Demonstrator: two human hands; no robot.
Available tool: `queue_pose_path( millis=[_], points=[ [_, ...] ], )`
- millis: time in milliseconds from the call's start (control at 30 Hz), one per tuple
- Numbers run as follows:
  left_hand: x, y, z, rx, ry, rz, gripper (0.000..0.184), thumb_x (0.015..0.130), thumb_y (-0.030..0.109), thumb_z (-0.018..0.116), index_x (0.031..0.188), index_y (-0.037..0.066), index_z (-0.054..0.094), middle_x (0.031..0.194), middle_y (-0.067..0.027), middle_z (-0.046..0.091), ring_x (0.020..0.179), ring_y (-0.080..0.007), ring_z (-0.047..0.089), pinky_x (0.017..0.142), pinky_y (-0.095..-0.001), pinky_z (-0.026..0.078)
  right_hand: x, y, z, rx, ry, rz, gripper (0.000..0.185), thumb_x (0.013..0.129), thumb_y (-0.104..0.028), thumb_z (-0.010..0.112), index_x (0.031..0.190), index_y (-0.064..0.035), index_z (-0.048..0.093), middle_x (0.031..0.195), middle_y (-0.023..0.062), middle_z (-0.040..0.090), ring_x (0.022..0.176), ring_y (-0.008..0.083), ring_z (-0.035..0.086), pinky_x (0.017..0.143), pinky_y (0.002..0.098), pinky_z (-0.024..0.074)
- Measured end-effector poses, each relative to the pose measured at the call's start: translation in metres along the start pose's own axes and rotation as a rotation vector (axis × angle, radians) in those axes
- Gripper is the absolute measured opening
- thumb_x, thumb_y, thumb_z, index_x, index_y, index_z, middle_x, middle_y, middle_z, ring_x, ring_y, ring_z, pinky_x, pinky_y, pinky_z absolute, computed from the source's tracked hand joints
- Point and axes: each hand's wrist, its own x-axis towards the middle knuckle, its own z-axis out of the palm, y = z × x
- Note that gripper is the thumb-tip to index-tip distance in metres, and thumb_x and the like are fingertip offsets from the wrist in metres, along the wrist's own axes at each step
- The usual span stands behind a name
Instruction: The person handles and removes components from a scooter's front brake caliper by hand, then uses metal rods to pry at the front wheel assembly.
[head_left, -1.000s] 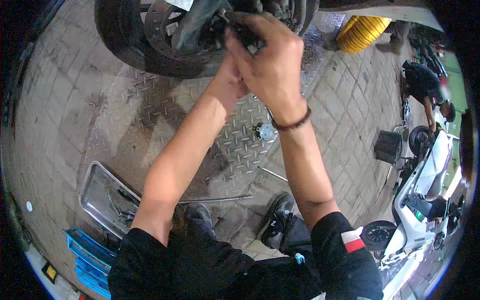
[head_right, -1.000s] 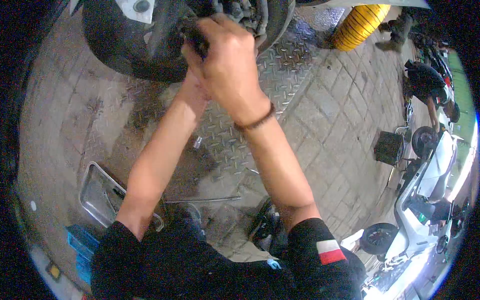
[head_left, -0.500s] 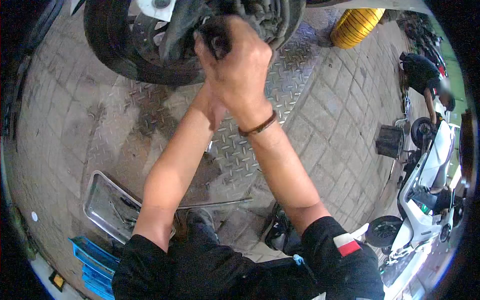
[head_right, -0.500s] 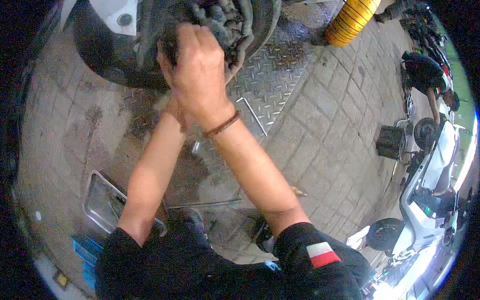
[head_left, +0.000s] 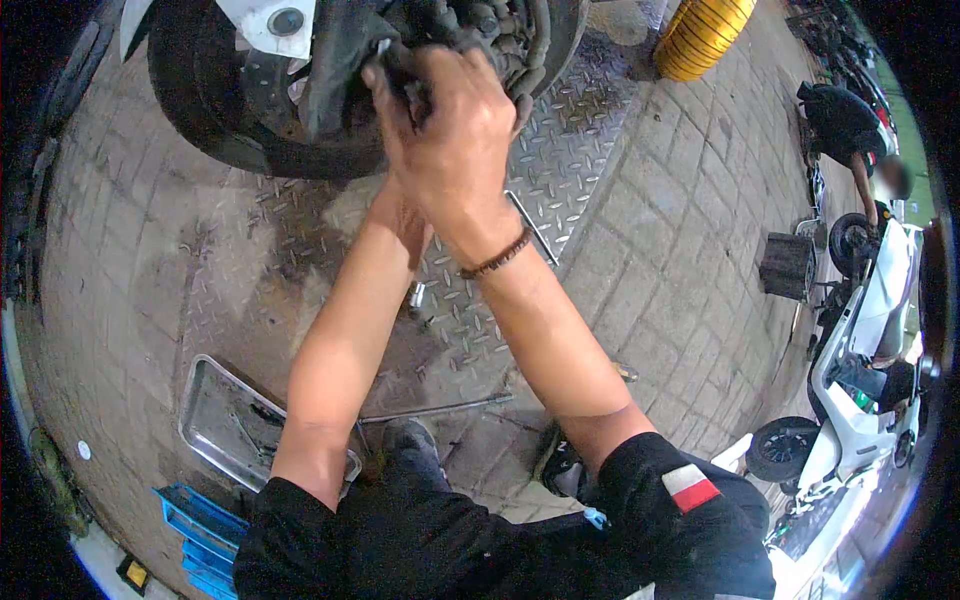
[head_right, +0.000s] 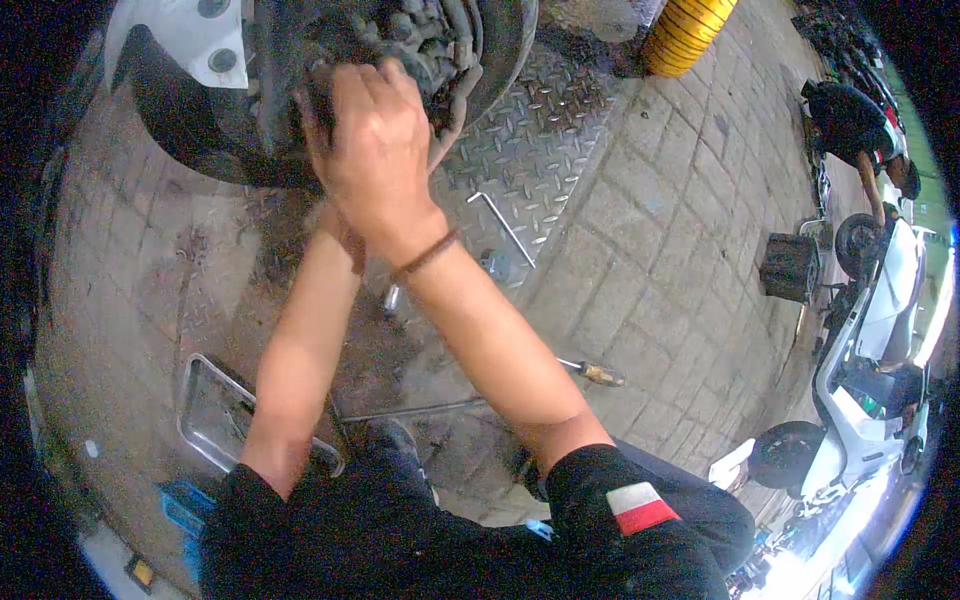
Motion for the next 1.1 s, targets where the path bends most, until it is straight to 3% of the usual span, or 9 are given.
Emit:
queue_pose_path(
  millis=[233, 333, 500, 700, 1100],
  points=[
    [0.0, 0.002, 0.002, -0.004, -0.002, 0.006, 0.058, 0.088, 0.054, 0.051, 0.123, 0.008, 0.049, 0.118, -0.0089, 0.058, 0.106, -0.0205, 0.056, 0.088, -0.0359, 0.047, 0.004, -0.007, 0.001, -0.023, 0.051, 0.127, 0.022, 0.071, -0.015, 0.073, 0.074, 0.0012, 0.059, 0.07, 0.019, 0.059, 0.068, 0.0369, 0.057, 0.061, 0.042, 0.0455],
    [-0.001, 0.003, 0.0, -0.005, 0.0, 0.01, 0.059, 0.088, 0.054, 0.052, 0.123, 0.007, 0.049, 0.118, -0.0093, 0.058, 0.106, -0.0206, 0.056, 0.088, -0.0359, 0.047, 0.007, -0.007, 0.007, -0.103, 0.021, 0.12, 0.025, 0.075, -0.019, 0.07, 0.072, 0.0023, 0.058, 0.068, 0.021, 0.059, 0.066, 0.0386, 0.058, 0.061, 0.0426, 0.0473],
    [-0.001, 0.004, 0.001, 0.0, 0.001, 0.01, 0.059, 0.088, 0.054, 0.052, 0.122, 0.006, 0.05, 0.118, -0.01, 0.059, 0.105, -0.0209, 0.057, 0.088, -0.0358, 0.047, 0.016, -0.027, 0.003, -0.235, -0.134, 0.333, 0.033, 0.083, -0.03, 0.06, 0.07, 0.0004, 0.058, 0.06, 0.0241, 0.059, 0.058, 0.0426, 0.06, 0.056, 0.0469, 0.049],
    [0.002, 0.003, 0.001, -0.008, 0.008, -0.005, 0.059, 0.088, 0.054, 0.053, 0.121, 0.005, 0.05, 0.117, -0.0108, 0.059, 0.105, -0.0212, 0.057, 0.087, -0.0358, 0.047, 0.018, -0.024, 0.001, -0.312, -0.271, 0.308, 0.032, 0.084, -0.029, 0.059, 0.073, 0.0009, 0.059, 0.057, 0.0243, 0.058, 0.057, 0.0424, 0.061, 0.056, 0.0459, 0.0511],
    [0.007, 0.001, 0.002, -0.001, 0.011, -0.016, 0.06, 0.087, 0.053, 0.054, 0.119, 0.003, 0.05, 0.115, -0.0124, 0.059, 0.103, -0.0218, 0.057, 0.087, -0.0357, 0.047, 0.019, -0.022, 0.001, -0.298, -0.281, 0.274, 0.033, 0.084, -0.027, 0.058, 0.068, 0.0013, 0.058, 0.056, 0.0247, 0.057, 0.055, 0.0417, 0.061, 0.053, 0.0464, 0.0509]
  ],
)
